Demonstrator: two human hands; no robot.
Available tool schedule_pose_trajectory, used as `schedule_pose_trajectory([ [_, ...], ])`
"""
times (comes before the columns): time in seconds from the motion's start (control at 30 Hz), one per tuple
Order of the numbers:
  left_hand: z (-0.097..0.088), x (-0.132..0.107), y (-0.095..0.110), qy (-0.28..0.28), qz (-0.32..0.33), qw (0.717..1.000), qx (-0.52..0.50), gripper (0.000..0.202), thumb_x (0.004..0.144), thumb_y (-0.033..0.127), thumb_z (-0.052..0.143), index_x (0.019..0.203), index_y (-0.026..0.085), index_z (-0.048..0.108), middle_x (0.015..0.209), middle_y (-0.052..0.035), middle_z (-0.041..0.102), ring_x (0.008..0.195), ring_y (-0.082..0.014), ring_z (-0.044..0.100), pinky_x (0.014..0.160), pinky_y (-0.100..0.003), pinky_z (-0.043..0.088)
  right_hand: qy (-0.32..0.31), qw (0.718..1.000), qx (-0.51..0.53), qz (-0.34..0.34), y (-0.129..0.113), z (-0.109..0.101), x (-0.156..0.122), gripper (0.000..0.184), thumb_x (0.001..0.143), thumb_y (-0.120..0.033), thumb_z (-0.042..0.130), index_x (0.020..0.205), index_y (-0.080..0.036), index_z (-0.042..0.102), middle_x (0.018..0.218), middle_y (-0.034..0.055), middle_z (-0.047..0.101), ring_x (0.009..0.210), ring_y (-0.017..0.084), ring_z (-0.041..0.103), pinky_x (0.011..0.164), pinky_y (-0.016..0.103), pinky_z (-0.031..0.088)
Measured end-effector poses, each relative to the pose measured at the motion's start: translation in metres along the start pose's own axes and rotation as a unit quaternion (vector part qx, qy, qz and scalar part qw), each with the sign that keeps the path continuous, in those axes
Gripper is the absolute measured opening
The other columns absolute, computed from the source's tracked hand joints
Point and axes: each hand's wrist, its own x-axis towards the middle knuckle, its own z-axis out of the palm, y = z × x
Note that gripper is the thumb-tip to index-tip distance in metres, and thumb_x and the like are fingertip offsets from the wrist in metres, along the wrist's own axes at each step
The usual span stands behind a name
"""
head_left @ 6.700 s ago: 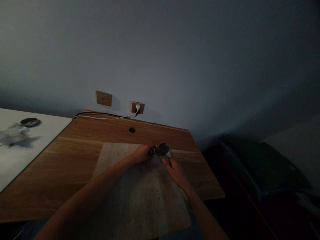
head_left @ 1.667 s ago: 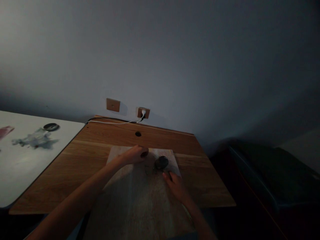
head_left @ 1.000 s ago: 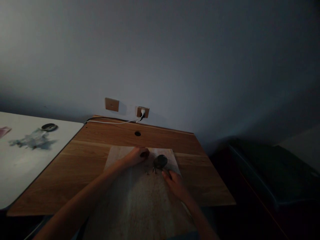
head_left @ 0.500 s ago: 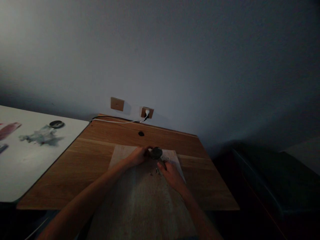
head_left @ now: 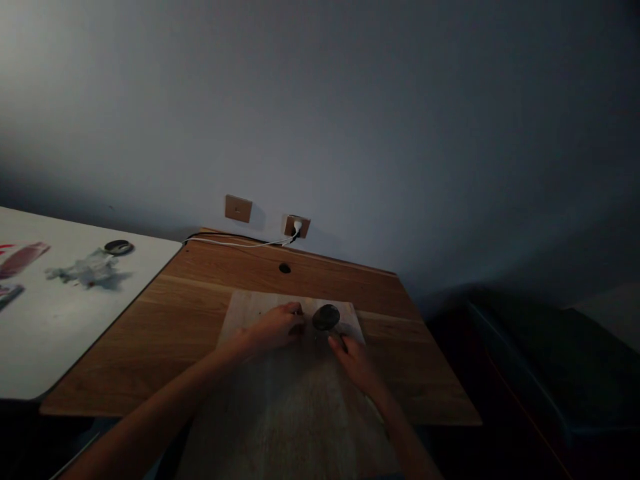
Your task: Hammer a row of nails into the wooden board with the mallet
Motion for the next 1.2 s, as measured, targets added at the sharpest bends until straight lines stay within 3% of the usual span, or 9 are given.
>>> schedule_pose_trajectory([
  [0.13, -0.008, 0.002, -0.002, 0.006, 0.01, 1.0, 0.007, 0.013, 0.086, 0.012, 0.06, 0.091, 0.019, 0.07, 0.1, -0.0076, 0.067, 0.089, -0.0208, 0.064, 0.081, -0.029, 0.049, 0.008, 1.0, -0.001, 0.008, 0.002, 0.0, -0.007, 0.038, 0.095, -0.053, 0.043, 0.078, -0.023, 0.059, 0.079, 0.0072, 0.069, 0.08, 0.026, 0.066, 0.07, 0.034, 0.044],
  [0.37, -0.027, -0.008, -0.03, 0.04, -0.044, 0.998, -0.014, 0.017, 0.084, 0.009, 0.058, 0.089, 0.02, 0.07, 0.091, -0.0063, 0.069, 0.085, -0.0217, 0.066, 0.076, -0.029, 0.048, -0.002, 0.999, 0.012, 0.035, 0.017, -0.002, -0.022, 0.039, 0.096, -0.054, 0.044, 0.079, -0.023, 0.059, 0.084, 0.0078, 0.071, 0.085, 0.026, 0.068, 0.072, 0.034, 0.045],
  [0.63, -0.016, 0.006, -0.035, 0.026, -0.011, 0.999, -0.032, 0.02, 0.082, 0.007, 0.057, 0.086, 0.018, 0.073, 0.09, -0.0079, 0.071, 0.088, -0.0226, 0.067, 0.081, -0.03, 0.05, -0.005, 0.999, 0.034, 0.034, 0.028, 0.005, -0.026, 0.044, 0.097, -0.056, 0.04, 0.084, -0.02, 0.062, 0.087, 0.0107, 0.073, 0.086, 0.027, 0.069, 0.074, 0.035, 0.046],
  [0.93, -0.008, 0.003, -0.03, 0.068, -0.041, 0.992, -0.096, 0.022, 0.084, 0.006, 0.054, 0.093, 0.019, 0.07, 0.093, -0.0062, 0.073, 0.087, -0.0201, 0.068, 0.082, -0.028, 0.05, -0.002, 0.999, 0.035, 0.031, 0.025, 0.003, -0.027, 0.04, 0.098, -0.052, 0.042, 0.085, -0.021, 0.063, 0.089, 0.0098, 0.074, 0.088, 0.026, 0.068, 0.074, 0.034, 0.047],
  [1.1, -0.006, -0.001, -0.032, 0.085, -0.062, 0.986, -0.128, 0.021, 0.081, 0.007, 0.06, 0.093, 0.02, 0.071, 0.096, -0.0055, 0.074, 0.088, -0.0203, 0.068, 0.082, -0.028, 0.05, -0.007, 0.998, 0.037, 0.046, 0.014, 0.001, -0.025, 0.04, 0.096, -0.054, 0.043, 0.079, -0.022, 0.061, 0.082, 0.0075, 0.071, 0.083, 0.025, 0.067, 0.069, 0.033, 0.044],
  [1.2, -0.002, 0.0, -0.036, 0.088, -0.075, 0.984, -0.135, 0.021, 0.079, 0.007, 0.062, 0.092, 0.02, 0.071, 0.096, -0.005, 0.074, 0.088, -0.02, 0.069, 0.081, -0.027, 0.05, -0.011, 0.998, 0.054, 0.017, -0.005, 0.001, -0.017, 0.042, 0.097, -0.054, 0.042, 0.081, -0.021, 0.064, 0.082, 0.0057, 0.071, 0.081, 0.024, 0.066, 0.068, 0.031, 0.043],
])
